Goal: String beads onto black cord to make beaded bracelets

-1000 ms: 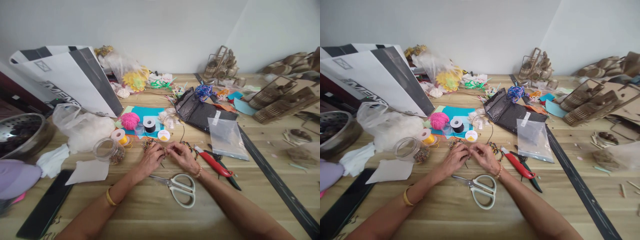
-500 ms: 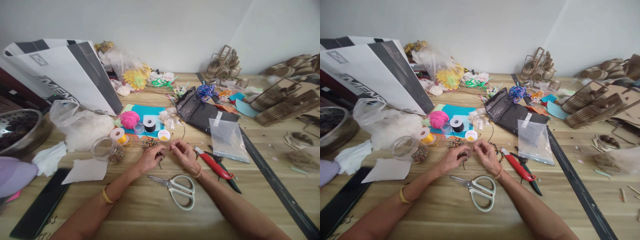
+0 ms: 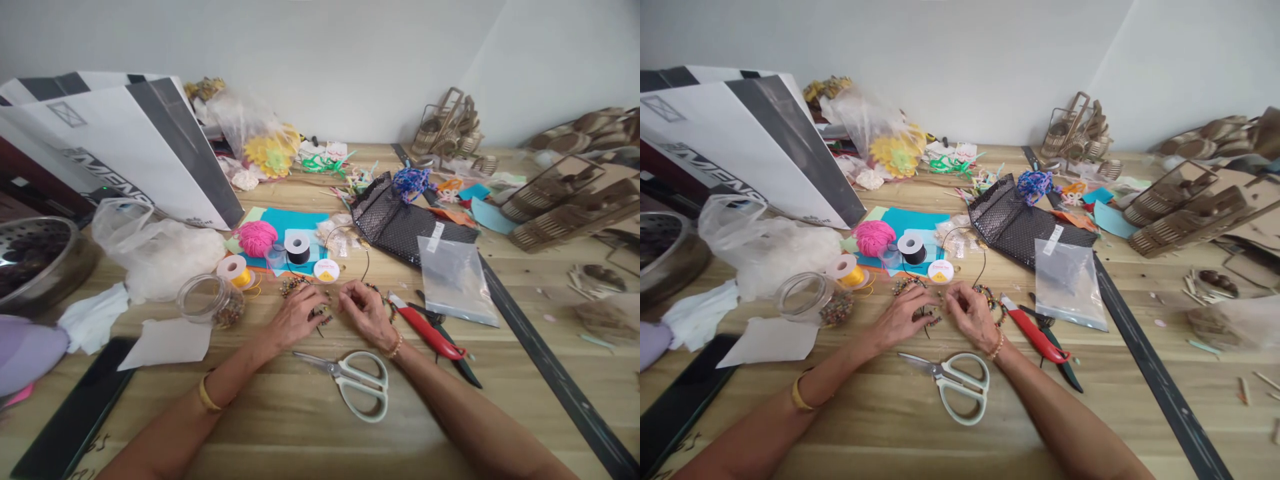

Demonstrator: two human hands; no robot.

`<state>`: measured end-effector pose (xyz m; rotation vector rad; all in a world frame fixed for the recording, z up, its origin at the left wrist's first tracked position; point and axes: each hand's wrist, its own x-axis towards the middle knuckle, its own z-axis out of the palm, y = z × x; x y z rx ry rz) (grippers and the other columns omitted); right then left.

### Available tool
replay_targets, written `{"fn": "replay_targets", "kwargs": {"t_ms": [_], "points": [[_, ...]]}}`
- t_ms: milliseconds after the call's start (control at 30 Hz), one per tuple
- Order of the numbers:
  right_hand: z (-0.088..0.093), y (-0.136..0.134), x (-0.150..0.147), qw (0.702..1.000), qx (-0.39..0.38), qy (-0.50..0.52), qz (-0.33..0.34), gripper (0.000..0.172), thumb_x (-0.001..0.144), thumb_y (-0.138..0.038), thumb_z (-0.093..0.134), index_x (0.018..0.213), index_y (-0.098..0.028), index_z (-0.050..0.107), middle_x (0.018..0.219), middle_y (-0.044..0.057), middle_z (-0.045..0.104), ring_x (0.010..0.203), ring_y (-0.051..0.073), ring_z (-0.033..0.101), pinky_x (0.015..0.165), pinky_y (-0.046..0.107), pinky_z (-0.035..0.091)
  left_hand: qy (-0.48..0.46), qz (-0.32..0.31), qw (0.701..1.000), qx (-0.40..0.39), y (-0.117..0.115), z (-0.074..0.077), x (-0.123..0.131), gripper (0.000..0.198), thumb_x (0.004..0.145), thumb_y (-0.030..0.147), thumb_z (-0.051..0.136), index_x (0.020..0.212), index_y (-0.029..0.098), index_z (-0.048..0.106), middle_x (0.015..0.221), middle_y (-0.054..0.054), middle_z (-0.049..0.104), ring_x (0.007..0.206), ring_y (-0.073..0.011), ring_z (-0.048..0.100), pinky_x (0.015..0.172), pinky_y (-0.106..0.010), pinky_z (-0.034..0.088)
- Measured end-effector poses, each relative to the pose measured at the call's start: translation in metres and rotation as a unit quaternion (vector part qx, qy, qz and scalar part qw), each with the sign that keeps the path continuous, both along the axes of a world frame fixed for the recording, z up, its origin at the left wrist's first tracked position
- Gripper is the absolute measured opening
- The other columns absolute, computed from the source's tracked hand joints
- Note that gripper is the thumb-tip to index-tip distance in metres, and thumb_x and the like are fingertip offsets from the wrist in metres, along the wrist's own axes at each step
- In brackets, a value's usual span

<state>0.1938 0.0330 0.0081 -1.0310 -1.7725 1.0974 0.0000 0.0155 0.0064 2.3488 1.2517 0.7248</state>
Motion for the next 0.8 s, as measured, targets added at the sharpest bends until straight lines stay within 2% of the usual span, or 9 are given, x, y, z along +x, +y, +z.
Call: {"fn": "replay_targets", "kwargs": {"t_ms": [200,333,467,567,667,800], "points": [[0.0011,0.0008,0.0001,0.999,0.030,-0.021,-0.033,0.020,0.092,-0.035,0.049,0.078,-0.020,0.053,0.059,-0.001,0.056,0.051,0.012,0.050,0.050,0.024,0.039,0.013,0.056,0.998,0.023,0.0012,0.0007,-0.0031,0.023,0.082,0.006,0.050,0.093,0.018,0.067,0.086,-0.007,0.062,0.087,-0.0223,0.055,0.082,-0.037,0.046],[0.0021,0.0018,-0.0004,0.999,0.026,-0.007,-0.047,0.020,0.092,-0.037,0.049,0.080,-0.021,0.053,0.056,-0.002,0.055,0.050,0.013,0.050,0.049,0.024,0.040,0.000,0.090,0.996,0.021,0.0040,-0.0004,-0.0068,0.027,0.083,0.005,0.048,0.099,0.018,0.066,0.095,-0.007,0.061,0.095,-0.0216,0.055,0.086,-0.038,0.047],[0.0030,0.0018,0.0000,0.998,0.021,0.032,-0.059,0.019,0.092,-0.037,0.049,0.083,-0.021,0.053,0.056,-0.002,0.053,0.049,0.013,0.050,0.048,0.025,0.040,-0.001,0.082,0.996,0.020,0.0051,-0.0002,-0.0084,0.028,0.084,0.008,0.048,0.103,0.019,0.065,0.100,-0.006,0.060,0.100,-0.0220,0.054,0.090,-0.040,0.047],[0.0044,0.0009,0.0001,0.997,0.032,0.037,-0.052,0.018,0.093,-0.036,0.049,0.084,-0.020,0.054,0.058,-0.001,0.055,0.051,0.013,0.051,0.049,0.024,0.042,-0.011,0.063,0.998,0.027,0.0048,0.0002,-0.0075,0.030,0.082,0.004,0.046,0.099,0.019,0.066,0.099,-0.006,0.060,0.100,-0.0217,0.054,0.089,-0.039,0.047],[0.0054,0.0002,0.0000,0.996,0.068,0.021,-0.054,0.017,0.092,-0.032,0.050,0.083,-0.019,0.056,0.063,0.000,0.059,0.054,0.012,0.052,0.050,0.023,0.043,-0.020,0.060,0.997,0.037,0.0048,0.0001,-0.0070,0.034,0.080,0.000,0.044,0.095,0.019,0.067,0.098,-0.006,0.061,0.098,-0.0205,0.055,0.087,-0.037,0.048],[0.0071,0.0005,0.0002,0.985,0.163,0.016,-0.062,0.012,0.092,-0.023,0.051,0.083,-0.019,0.057,0.076,0.003,0.062,0.068,0.013,0.056,0.058,0.024,0.045,-0.018,0.063,0.996,0.052,0.0068,-0.0018,-0.0088,0.032,0.081,0.000,0.047,0.100,0.017,0.067,0.101,-0.007,0.063,0.101,-0.0215,0.054,0.090,-0.039,0.047]]}}
